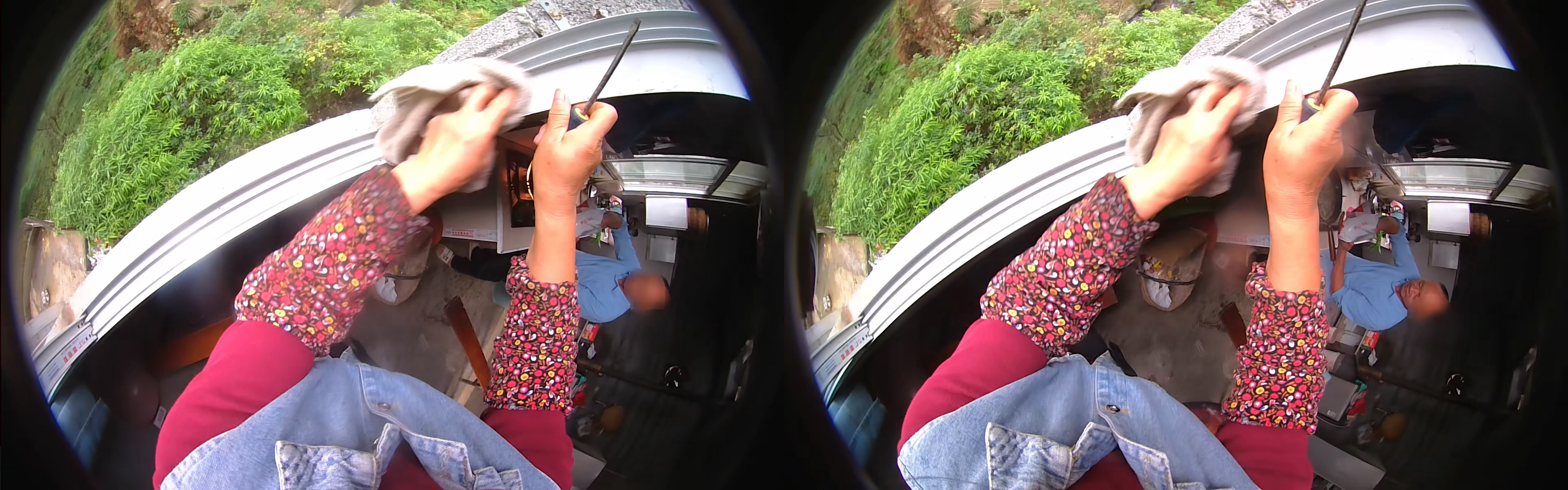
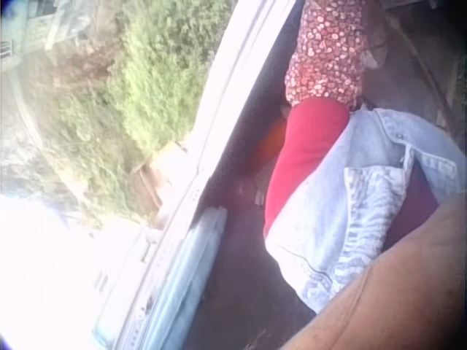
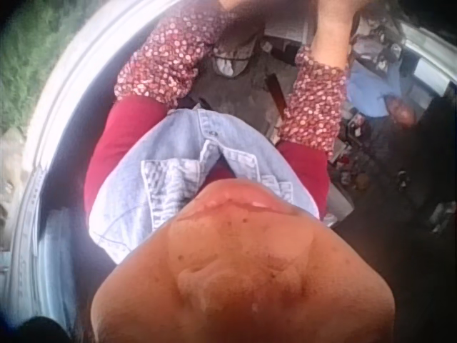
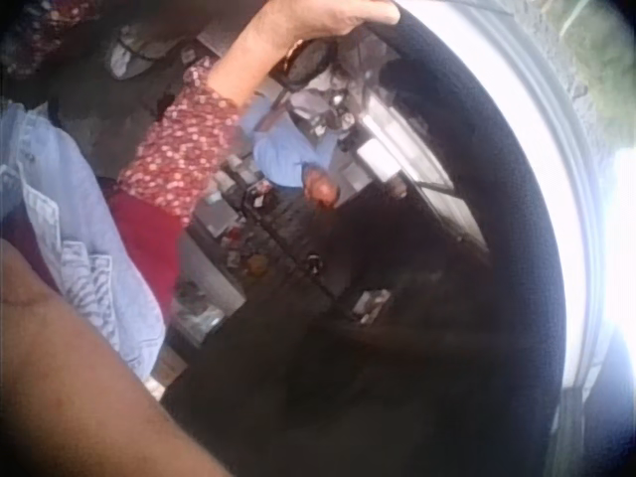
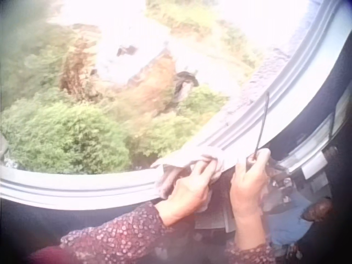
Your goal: The person cleans the upper window frame using a cloth and a screwdriver. They repeatedly wipe the frame and use the screwdriver to scrape or pry along the edge, alternating between wiping and scraping motions.
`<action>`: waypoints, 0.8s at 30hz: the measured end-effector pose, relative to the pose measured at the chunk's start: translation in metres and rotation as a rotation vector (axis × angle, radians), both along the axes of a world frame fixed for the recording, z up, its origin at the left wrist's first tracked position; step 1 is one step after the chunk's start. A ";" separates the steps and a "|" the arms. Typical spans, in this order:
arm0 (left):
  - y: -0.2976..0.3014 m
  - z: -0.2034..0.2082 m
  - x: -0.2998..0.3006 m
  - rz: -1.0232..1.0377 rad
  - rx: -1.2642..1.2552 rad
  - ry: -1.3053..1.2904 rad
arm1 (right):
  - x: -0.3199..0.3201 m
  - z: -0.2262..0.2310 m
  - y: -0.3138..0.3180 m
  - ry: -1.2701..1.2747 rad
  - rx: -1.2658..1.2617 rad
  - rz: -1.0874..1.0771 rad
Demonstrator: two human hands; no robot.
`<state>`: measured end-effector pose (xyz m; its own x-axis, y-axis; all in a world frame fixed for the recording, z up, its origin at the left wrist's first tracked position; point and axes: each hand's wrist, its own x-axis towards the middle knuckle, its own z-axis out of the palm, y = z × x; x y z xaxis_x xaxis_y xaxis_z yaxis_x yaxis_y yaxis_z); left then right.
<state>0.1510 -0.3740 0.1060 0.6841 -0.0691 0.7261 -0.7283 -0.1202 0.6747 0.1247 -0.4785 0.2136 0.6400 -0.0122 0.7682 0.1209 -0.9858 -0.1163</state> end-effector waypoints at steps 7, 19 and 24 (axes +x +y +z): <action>0.012 -0.139 -0.033 -0.040 0.221 0.509 | -0.001 -0.001 0.002 -0.012 0.044 0.004; 0.004 0.055 0.007 -0.205 -0.135 0.021 | -0.003 0.000 0.008 -0.027 0.248 0.033; 0.006 0.048 0.004 -0.055 0.008 0.001 | -0.002 -0.003 -0.003 0.048 0.377 0.226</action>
